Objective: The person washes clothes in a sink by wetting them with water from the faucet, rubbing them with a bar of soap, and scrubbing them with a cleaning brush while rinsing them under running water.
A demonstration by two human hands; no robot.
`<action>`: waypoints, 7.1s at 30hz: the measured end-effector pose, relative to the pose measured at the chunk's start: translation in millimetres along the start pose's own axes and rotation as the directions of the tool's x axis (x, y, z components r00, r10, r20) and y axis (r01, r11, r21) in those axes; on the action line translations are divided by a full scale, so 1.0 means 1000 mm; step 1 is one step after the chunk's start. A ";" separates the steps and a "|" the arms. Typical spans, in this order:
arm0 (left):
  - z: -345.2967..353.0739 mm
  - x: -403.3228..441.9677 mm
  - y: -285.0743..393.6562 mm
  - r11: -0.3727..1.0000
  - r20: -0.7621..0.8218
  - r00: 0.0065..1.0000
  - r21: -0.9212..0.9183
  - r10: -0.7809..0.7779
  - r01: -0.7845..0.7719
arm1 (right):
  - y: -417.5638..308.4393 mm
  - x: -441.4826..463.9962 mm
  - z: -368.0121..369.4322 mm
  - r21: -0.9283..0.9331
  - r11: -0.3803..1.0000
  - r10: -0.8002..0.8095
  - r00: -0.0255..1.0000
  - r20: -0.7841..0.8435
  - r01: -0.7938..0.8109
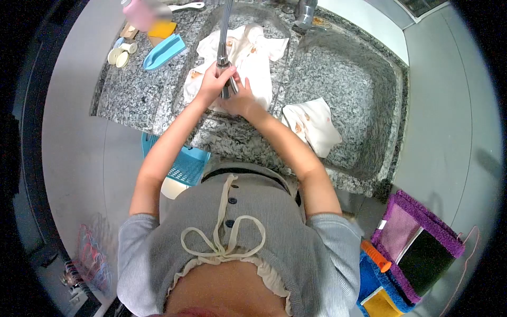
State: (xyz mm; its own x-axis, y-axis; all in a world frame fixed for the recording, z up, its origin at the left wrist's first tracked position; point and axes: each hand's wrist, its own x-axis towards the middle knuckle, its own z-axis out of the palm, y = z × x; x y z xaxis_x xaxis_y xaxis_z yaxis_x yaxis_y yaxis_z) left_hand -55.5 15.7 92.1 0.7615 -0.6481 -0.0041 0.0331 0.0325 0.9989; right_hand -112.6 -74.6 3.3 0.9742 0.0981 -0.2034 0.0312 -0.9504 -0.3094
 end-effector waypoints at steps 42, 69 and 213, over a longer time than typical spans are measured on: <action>0.026 0.001 0.005 0.985 0.139 0.988 -0.150 -0.060 0.081 | 0.033 -0.039 -0.034 0.249 0.953 0.208 0.969 -0.132 -0.170; 0.038 0.058 0.013 0.998 0.044 0.998 0.011 -0.054 0.054 | 0.010 -0.028 -0.050 0.109 0.942 0.314 0.949 0.045 -0.317; -0.289 0.055 -0.019 0.620 -0.276 0.950 0.774 0.144 0.131 | -0.057 0.209 -0.181 0.767 0.629 0.028 0.982 -0.186 0.128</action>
State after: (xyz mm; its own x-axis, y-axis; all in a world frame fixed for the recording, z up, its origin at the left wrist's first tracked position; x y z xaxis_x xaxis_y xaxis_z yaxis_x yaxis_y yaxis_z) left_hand 172.8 198.7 59.9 0.9072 -0.4011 0.1270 -0.3805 -0.6533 0.6545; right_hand 129.5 -53.3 146.3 0.9993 0.0153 -0.0355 -0.0277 -0.3586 -0.9331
